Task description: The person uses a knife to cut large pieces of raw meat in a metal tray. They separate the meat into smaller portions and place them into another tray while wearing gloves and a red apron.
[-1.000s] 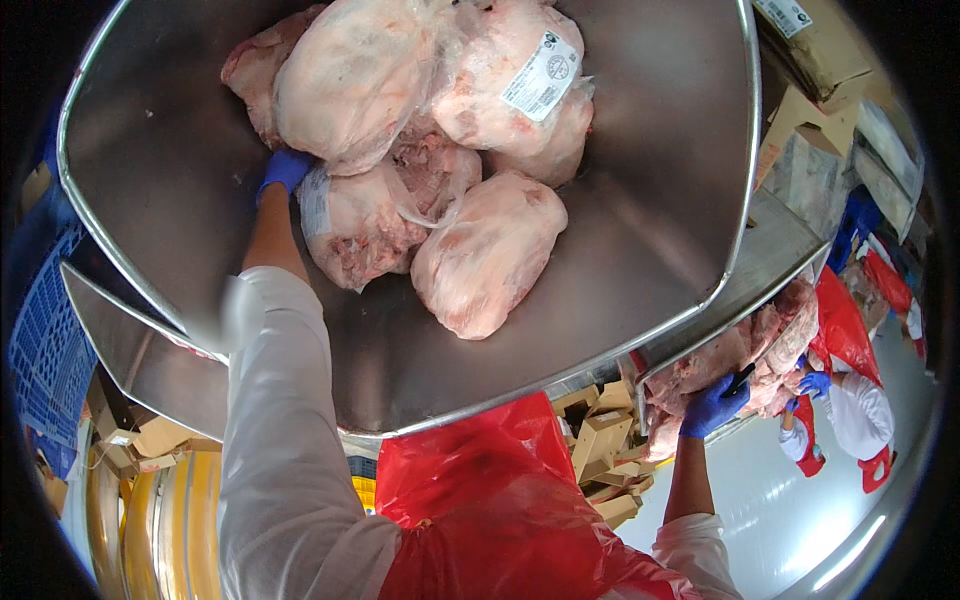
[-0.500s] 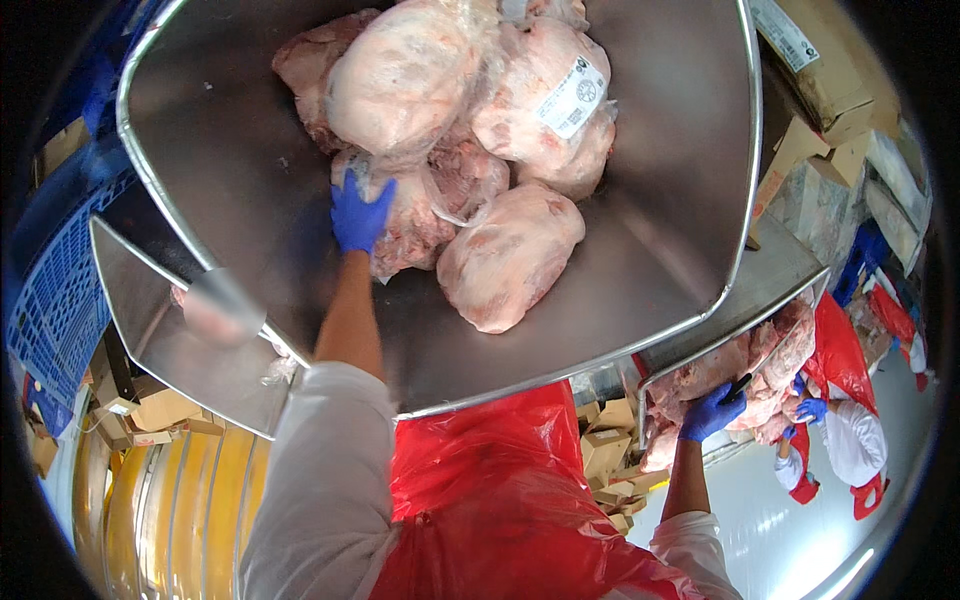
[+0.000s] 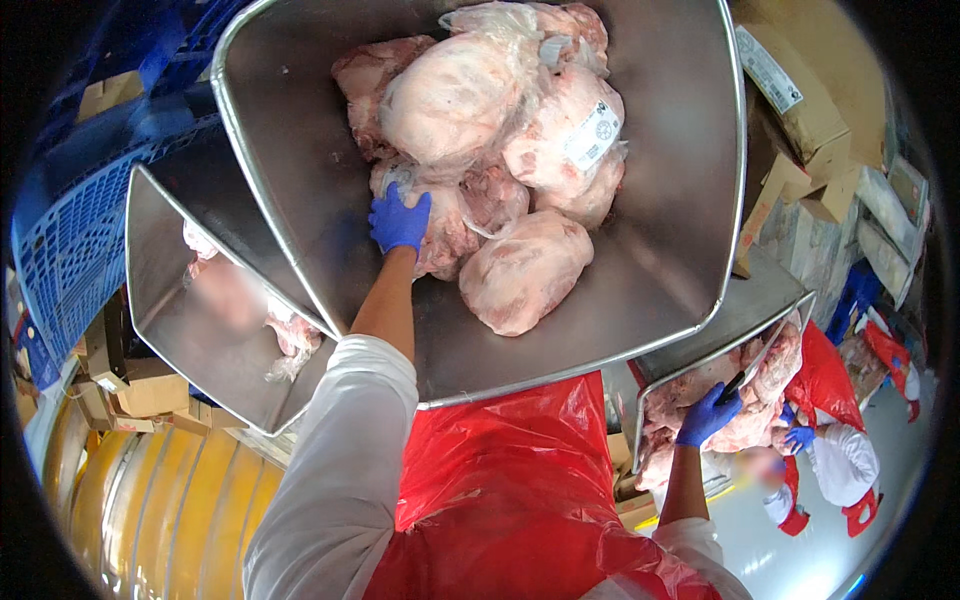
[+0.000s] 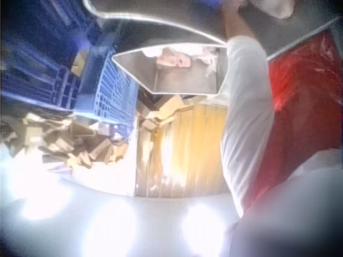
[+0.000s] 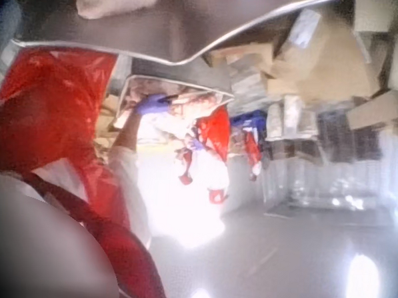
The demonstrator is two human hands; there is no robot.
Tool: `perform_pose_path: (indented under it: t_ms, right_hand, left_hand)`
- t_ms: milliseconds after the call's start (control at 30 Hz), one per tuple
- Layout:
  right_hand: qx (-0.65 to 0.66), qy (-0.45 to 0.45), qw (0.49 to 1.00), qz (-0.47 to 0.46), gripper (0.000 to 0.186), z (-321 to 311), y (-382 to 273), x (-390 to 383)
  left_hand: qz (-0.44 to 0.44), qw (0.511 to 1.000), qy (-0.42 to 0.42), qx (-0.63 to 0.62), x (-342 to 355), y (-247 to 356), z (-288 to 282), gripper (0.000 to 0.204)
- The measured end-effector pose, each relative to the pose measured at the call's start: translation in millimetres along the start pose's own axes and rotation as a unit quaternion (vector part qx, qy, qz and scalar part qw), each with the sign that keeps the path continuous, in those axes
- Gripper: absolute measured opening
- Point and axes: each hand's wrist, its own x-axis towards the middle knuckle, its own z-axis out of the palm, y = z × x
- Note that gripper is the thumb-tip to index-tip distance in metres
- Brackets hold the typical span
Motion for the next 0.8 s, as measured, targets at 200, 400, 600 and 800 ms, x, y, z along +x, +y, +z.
perform_pose_path:
  t_ms: [200, 400, 600, 800]
  right_hand:
    - [0.392, -0.251, 0.880, 0.093, 0.026, 6.3, -203.6, -11.8]
    - [0.463, -0.404, 0.782, 0.106, 0.019, 54.0, -312.6, -26.7]
    - [0.462, -0.517, 0.669, 0.267, 0.014, 103.2, -312.7, -17.9]
    - [0.572, -0.470, 0.548, 0.389, 0.016, 145.4, -311.5, -34.2]
  left_hand:
    - [-0.095, 0.994, -0.006, 0.058, 12.1, 34.1, -28.1, 0.057]
    - [0.000, 0.997, 0.034, 0.071, 15.9, 21.5, -9.5, 0.031]
    - [0.077, 0.975, 0.126, -0.164, 59.5, -59.7, 55.9, 0.024]
    - [-0.256, 0.641, 0.016, -0.723, 100.4, 7.8, 30.1, 0.050]
